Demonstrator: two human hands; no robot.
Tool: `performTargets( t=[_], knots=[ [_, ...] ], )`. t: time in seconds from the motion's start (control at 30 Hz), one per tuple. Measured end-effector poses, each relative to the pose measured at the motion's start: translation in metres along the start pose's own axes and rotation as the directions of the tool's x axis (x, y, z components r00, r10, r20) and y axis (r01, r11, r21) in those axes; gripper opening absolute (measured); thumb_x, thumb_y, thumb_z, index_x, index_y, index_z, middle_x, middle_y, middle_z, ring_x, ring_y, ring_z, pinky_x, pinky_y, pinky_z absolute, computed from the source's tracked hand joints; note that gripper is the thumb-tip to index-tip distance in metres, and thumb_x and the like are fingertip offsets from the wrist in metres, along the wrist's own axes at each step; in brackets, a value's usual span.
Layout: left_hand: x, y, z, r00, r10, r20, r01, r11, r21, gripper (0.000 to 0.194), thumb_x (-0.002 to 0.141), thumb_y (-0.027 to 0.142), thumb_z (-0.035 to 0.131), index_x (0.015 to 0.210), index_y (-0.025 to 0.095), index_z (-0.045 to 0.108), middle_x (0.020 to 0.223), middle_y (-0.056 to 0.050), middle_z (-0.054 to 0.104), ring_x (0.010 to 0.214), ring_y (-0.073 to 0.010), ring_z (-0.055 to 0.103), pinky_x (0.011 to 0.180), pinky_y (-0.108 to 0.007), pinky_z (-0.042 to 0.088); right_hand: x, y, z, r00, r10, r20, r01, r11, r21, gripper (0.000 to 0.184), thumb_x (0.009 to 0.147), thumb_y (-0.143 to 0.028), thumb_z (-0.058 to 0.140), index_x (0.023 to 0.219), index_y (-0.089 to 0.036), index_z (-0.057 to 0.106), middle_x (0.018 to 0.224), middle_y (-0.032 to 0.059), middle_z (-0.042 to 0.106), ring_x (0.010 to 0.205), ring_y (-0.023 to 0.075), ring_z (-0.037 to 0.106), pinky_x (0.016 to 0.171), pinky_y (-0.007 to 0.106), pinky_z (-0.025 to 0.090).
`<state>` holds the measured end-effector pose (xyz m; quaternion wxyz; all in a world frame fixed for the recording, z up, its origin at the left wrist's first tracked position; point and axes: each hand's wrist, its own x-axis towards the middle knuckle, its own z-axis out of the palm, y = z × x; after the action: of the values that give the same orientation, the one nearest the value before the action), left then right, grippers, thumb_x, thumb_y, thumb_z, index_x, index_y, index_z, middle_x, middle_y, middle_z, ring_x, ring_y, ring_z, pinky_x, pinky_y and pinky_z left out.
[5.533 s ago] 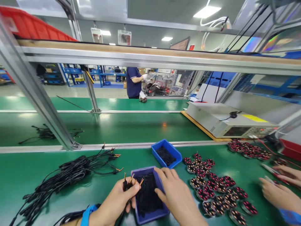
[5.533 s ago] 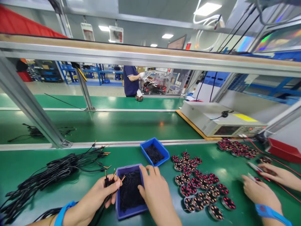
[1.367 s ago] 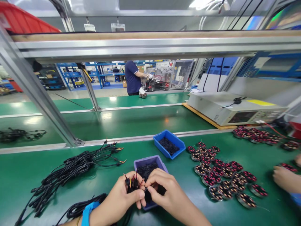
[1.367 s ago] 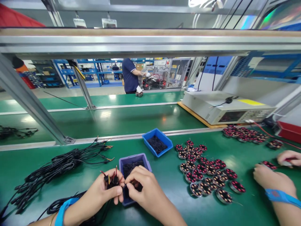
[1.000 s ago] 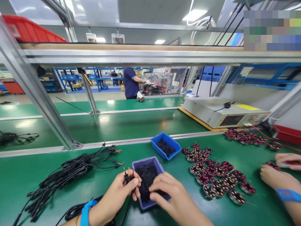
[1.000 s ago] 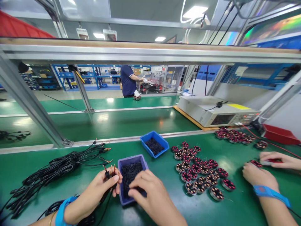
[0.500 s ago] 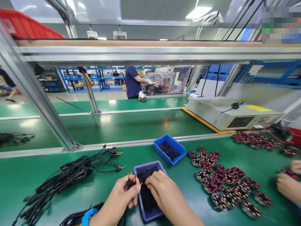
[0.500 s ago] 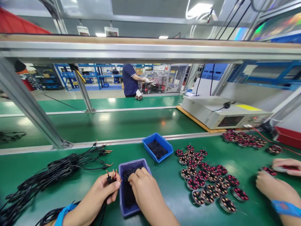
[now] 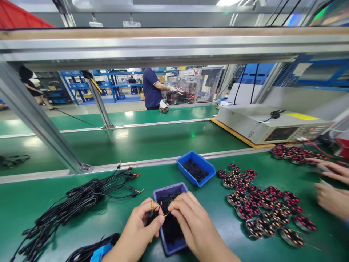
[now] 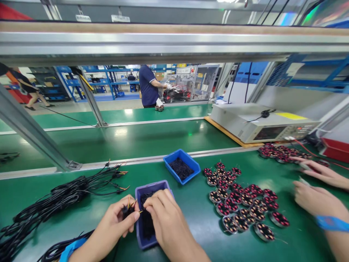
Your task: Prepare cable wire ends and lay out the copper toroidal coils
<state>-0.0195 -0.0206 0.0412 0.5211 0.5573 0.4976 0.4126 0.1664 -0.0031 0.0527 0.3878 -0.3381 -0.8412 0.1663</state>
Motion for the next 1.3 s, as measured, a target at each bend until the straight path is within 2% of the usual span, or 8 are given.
performTargets(
  t=[0.1, 0.43, 0.63, 0.77, 0.87, 1.03, 1.17, 1.3],
  knots=[
    [0.000, 0.000, 0.000, 1.000, 0.007, -0.015, -0.007, 1.000, -0.011, 0.019, 0.083, 0.034, 0.064, 0.074, 0.017, 0.058, 0.072, 0.004, 0.047, 0.048, -0.0068, 0.049, 0.039, -0.016, 0.035, 0.002, -0.002, -0.003, 0.999, -0.018, -0.040, 0.017, 1.000, -0.010, 0.021, 0.100, -0.007, 0.042, 0.096, -0.022, 0.056, 0.088, 0.0049, 0.061, 0.081, 0.0219, 0.055, 0.074, 0.033, 0.046],
    [-0.001, 0.002, 0.000, 1.000, -0.010, -0.012, 0.010, 0.999, -0.033, 0.023, 0.082, 0.037, 0.066, 0.075, 0.017, 0.059, 0.070, 0.004, 0.047, 0.047, -0.0062, 0.046, 0.039, -0.015, 0.034, 0.000, 0.000, 0.001, 0.999, -0.029, -0.031, 0.029, 1.000, -0.006, 0.022, 0.100, -0.007, 0.042, 0.097, -0.021, 0.058, 0.088, 0.0057, 0.062, 0.081, 0.0218, 0.056, 0.071, 0.033, 0.048],
    [0.000, 0.000, 0.001, 1.000, -0.013, -0.025, 0.012, 0.998, -0.065, 0.033, 0.083, 0.047, 0.068, 0.075, 0.016, 0.060, 0.071, 0.003, 0.048, 0.049, -0.0073, 0.050, 0.040, -0.016, 0.037, 0.001, -0.002, 0.007, 1.000, -0.013, 0.019, 0.013, 1.000, -0.003, 0.022, 0.101, -0.009, 0.041, 0.094, -0.020, 0.059, 0.088, 0.0060, 0.065, 0.080, 0.0220, 0.058, 0.072, 0.035, 0.048],
    [-0.002, 0.000, 0.001, 1.000, -0.013, -0.026, 0.010, 0.993, -0.117, 0.042, 0.080, 0.056, 0.070, 0.074, 0.016, 0.058, 0.067, 0.004, 0.050, 0.048, -0.0074, 0.048, 0.043, -0.017, 0.039, -0.001, -0.003, 0.011, 0.999, 0.046, -0.011, -0.045, 0.996, 0.073, 0.021, 0.100, -0.013, 0.046, 0.093, -0.021, 0.063, 0.087, 0.0054, 0.068, 0.080, 0.0212, 0.061, 0.069, 0.032, 0.050],
    [-0.002, -0.001, 0.000, 0.998, -0.062, 0.005, 0.062, 0.991, -0.116, 0.042, 0.083, 0.058, 0.067, 0.077, 0.018, 0.056, 0.056, 0.006, 0.049, 0.043, -0.0067, 0.041, 0.043, -0.018, 0.035, -0.001, -0.002, 0.011, 0.991, 0.122, -0.047, -0.113, 0.979, 0.170, 0.020, 0.099, -0.015, 0.048, 0.097, -0.021, 0.067, 0.090, 0.0055, 0.069, 0.079, 0.0192, 0.065, 0.069, 0.029, 0.053],
    [-0.002, -0.002, -0.002, 0.995, -0.096, 0.022, 0.098, 0.989, -0.112, 0.039, 0.084, 0.055, 0.068, 0.079, 0.019, 0.053, 0.051, 0.007, 0.051, 0.042, -0.0074, 0.039, 0.045, -0.019, 0.033, 0.003, -0.001, 0.012, 0.941, 0.309, -0.135, -0.237, 0.891, 0.388, 0.016, 0.096, -0.022, 0.055, 0.092, -0.020, 0.070, 0.087, 0.0051, 0.069, 0.064, 0.0153, 0.067, 0.058, 0.024, 0.055],
    [-0.002, -0.001, -0.002, 0.995, -0.096, 0.038, 0.099, 0.989, -0.113, 0.042, 0.084, 0.059, 0.066, 0.078, 0.019, 0.052, 0.051, 0.006, 0.051, 0.043, -0.0076, 0.039, 0.045, -0.019, 0.032, 0.003, -0.005, 0.018, 0.922, 0.350, -0.164, -0.231, 0.839, 0.493, 0.014, 0.093, -0.023, 0.059, 0.089, -0.019, 0.072, 0.087, 0.0054, 0.069, 0.063, 0.0154, 0.067, 0.056, 0.024, 0.056],
    [-0.003, 0.001, -0.001, 0.993, -0.105, 0.055, 0.111, 0.985, -0.131, 0.047, 0.081, 0.064, 0.066, 0.080, 0.019, 0.053, 0.051, 0.007, 0.050, 0.044, -0.0080, 0.040, 0.044, -0.019, 0.033, 0.003, -0.011, 0.019, 0.910, 0.348, -0.225, -0.208, 0.853, 0.479, 0.012, 0.089, -0.019, 0.062, 0.086, -0.021, 0.074, 0.082, 0.0037, 0.070, 0.061, 0.0146, 0.064, 0.052, 0.022, 0.051]
  ],
)
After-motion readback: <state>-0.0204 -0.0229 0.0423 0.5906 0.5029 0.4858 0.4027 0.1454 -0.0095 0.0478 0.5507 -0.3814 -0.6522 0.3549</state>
